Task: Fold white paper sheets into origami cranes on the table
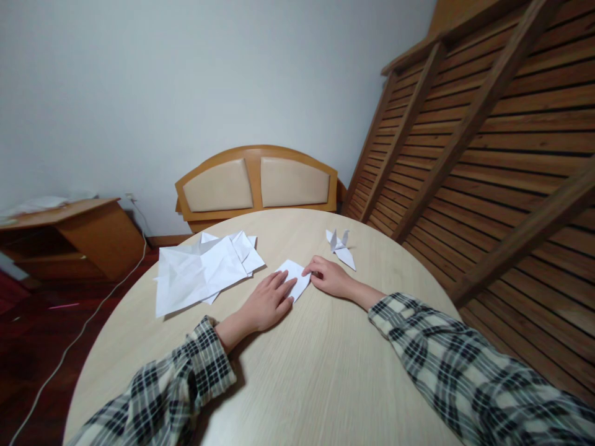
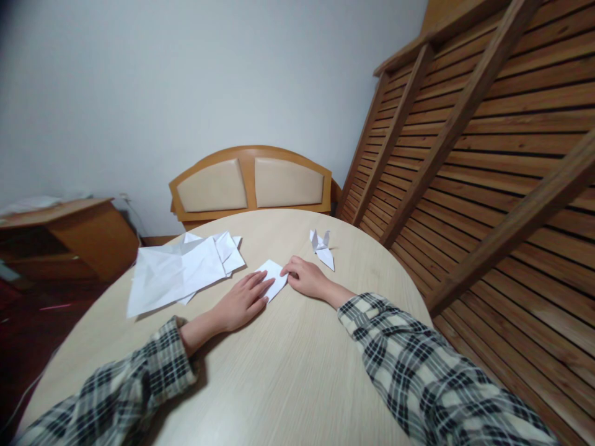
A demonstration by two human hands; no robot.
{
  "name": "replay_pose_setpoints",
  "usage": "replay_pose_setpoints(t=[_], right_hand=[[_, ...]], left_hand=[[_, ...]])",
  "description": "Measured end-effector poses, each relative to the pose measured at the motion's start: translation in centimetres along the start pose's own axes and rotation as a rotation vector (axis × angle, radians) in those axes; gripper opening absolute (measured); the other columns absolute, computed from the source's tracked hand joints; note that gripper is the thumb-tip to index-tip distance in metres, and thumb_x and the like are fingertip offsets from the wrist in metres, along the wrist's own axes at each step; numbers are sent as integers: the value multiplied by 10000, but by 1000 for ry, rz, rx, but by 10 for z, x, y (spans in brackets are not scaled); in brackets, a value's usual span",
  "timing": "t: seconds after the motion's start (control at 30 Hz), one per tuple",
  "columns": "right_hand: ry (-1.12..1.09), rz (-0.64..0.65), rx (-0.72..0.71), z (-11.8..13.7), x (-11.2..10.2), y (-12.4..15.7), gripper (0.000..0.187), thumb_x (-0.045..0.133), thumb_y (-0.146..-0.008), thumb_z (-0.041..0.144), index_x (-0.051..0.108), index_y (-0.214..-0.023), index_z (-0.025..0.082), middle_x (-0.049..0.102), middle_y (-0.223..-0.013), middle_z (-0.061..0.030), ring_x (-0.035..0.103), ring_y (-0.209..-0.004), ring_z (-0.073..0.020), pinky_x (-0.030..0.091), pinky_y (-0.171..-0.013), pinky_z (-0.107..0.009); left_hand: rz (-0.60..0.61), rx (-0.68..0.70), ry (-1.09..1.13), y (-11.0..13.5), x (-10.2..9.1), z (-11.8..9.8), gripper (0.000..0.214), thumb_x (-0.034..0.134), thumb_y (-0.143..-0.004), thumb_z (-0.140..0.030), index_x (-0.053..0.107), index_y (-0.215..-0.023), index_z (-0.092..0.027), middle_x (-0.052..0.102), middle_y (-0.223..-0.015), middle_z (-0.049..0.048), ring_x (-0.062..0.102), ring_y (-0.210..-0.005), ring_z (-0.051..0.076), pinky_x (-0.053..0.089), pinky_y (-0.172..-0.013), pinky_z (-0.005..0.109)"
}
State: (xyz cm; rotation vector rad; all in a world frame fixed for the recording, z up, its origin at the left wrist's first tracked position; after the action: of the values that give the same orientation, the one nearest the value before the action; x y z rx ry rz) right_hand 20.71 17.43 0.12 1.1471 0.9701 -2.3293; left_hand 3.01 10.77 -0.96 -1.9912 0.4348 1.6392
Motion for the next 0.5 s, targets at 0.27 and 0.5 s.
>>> replay_pose_setpoints(t=[0.27,0.5], right_hand=[[-43,-11,19,-1,1,-3,323,564,-799,72,673,-1084,180,645,-1012,-58,585,-827,-154,440,-757,-268],[-135,-19,136,-5,-1,-4,366,557,-793,75,585,-1145,169,658,-959,-36,520,-665,-117,407,-670,-252]], left_hand=[[-9,-2,-7,1,-1,0,495,408,-991,-374,475,-1429,-152,422,-1514,165,343,-1416,316,265,-1174,497],[-30,16,-5,1,0,0,496,393,-995,-394,476,-1424,-158,436,-1504,161,352,-1409,310,272,-1169,498]])
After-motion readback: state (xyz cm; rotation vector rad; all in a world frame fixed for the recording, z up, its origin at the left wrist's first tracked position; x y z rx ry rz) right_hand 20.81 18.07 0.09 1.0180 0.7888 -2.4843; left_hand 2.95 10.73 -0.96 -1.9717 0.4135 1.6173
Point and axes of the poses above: each hand's wrist, its own y-axis away from the middle knuckle, its own x-axis out of the palm, z = x × y, the point moved 5 cm from there along -y, towards the middle knuckle
